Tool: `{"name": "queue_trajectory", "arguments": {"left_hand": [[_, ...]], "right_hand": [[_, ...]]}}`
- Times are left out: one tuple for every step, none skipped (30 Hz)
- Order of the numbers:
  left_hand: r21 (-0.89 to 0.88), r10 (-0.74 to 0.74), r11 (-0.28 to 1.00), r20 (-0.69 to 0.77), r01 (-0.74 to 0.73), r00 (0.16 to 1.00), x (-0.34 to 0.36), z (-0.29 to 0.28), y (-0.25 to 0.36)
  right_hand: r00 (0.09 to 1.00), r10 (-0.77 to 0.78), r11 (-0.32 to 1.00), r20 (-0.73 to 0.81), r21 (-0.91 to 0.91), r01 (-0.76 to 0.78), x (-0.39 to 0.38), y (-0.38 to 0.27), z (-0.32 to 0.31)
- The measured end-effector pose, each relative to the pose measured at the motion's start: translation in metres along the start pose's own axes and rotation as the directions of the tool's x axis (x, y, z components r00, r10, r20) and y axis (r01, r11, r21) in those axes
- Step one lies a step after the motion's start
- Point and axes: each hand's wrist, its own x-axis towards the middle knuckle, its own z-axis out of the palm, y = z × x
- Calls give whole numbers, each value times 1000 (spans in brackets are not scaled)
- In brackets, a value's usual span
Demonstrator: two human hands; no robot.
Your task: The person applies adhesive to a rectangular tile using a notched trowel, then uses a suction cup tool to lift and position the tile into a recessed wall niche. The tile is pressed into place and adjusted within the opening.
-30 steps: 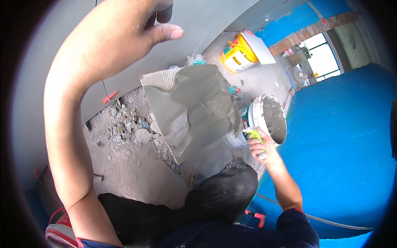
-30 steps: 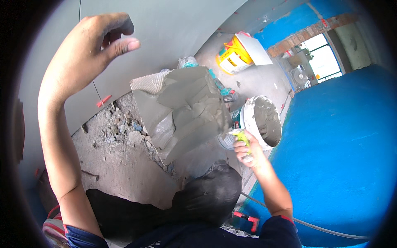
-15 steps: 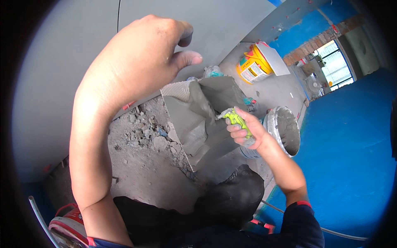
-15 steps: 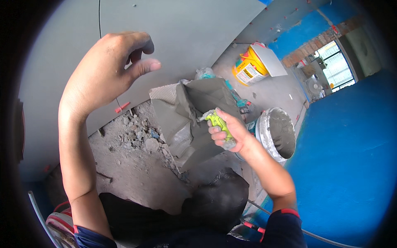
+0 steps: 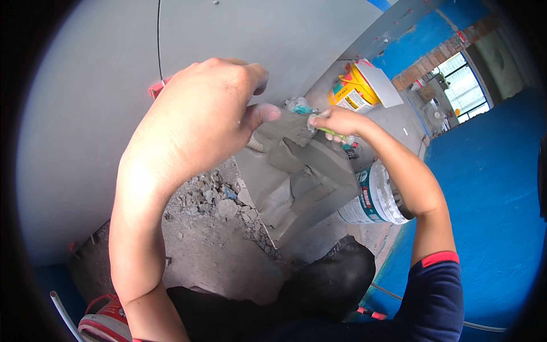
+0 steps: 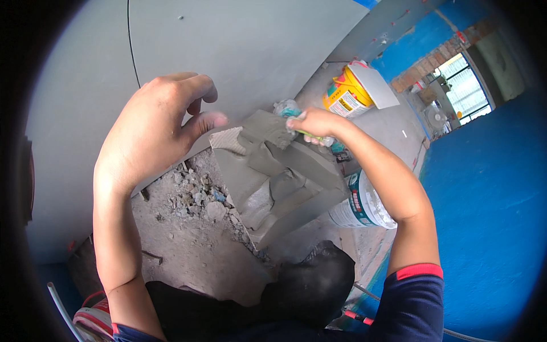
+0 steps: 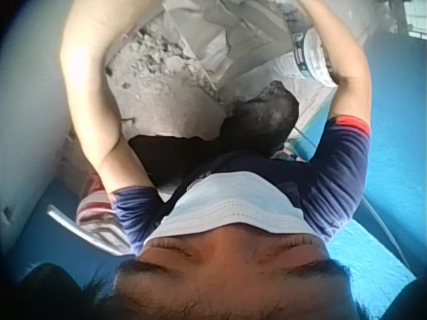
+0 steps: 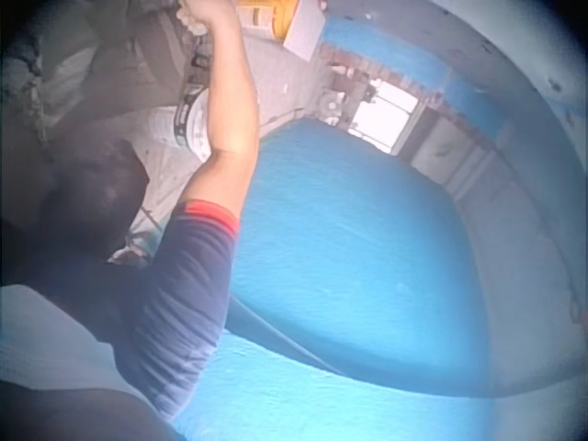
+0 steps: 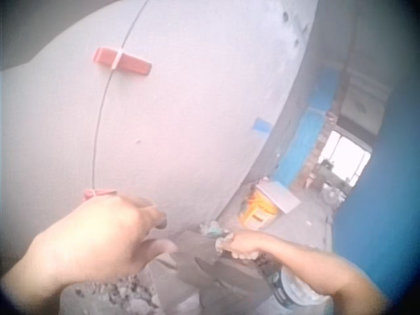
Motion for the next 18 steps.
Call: {"name": "queue_trajectory", "arguments": {"left_hand": [[-18,6,1000,-5,-6,1000,0,-1,0],[-22,6,1000,-11,-6,1000,0,-2,-1],[-21,7,1000,-12,-7,1000,-1,-2,-3],[-16,12,1000,-18,-12,1000,0,-5,-4],[-28,-2,1000,-17,1,1000,-1,-7,-4],[-42,-11,999,-12,10,1000,-3,-7,-5],[-68,-7,998,-14,6,1000,-2,-7,-4],[-85,5,996,-30,-7,1000,-1,-4,-2],[-96,10,995,-40,-14,999,-2,0,-2],[-79,-3,997,-37,0,999,-6,0,-5],[-80,-37,996,-15,36,999,-7,-1,-7],[-89,-65,994,8,65,998,-5,0,-6],[-100,-85,991,33,88,996,-2,1,-4],[-89,-66,994,29,68,997,1,5,-2],[-77,-38,996,15,39,999,3,11,-6],[-103,-37,994,-21,35,999,5,19,-6],[-118,-99,988,8,99,995,6,14,-5],[6,-53,999,6,52,999,3,18,-14]], "right_hand": [[1000,-4,1000,-14,13,4,8,14,-6],[998,36,999,-42,5,-35,16,31,-11],[993,66,995,-102,-71,-74,26,39,-9],[981,89,983,-171,-145,-114,33,44,-10],[964,108,964,-242,-212,-161,38,50,-11],[915,-46,892,-402,-428,-143,42,55,-4],[881,-63,893,-468,-421,-160,41,76,-9],[843,-76,892,-533,-413,-181,35,100,-17],[803,-93,894,-589,-404,-193,28,120,-25],[820,135,949,-556,-164,-268,15,113,-34],[841,237,966,-487,24,-258,-14,116,-46],[839,256,957,-479,249,-150,-50,125,-52],[829,289,917,-479,387,-96,-90,134,-61],[827,314,874,-466,483,-59,-130,158,-70],[807,350,877,-476,469,-104,-165,164,-76],[798,342,893,-496,437,-111,-199,178,-82],[798,319,906,-511,410,-100,-222,193,-85],[778,394,902,-489,370,-224,-246,215,-88]]}}
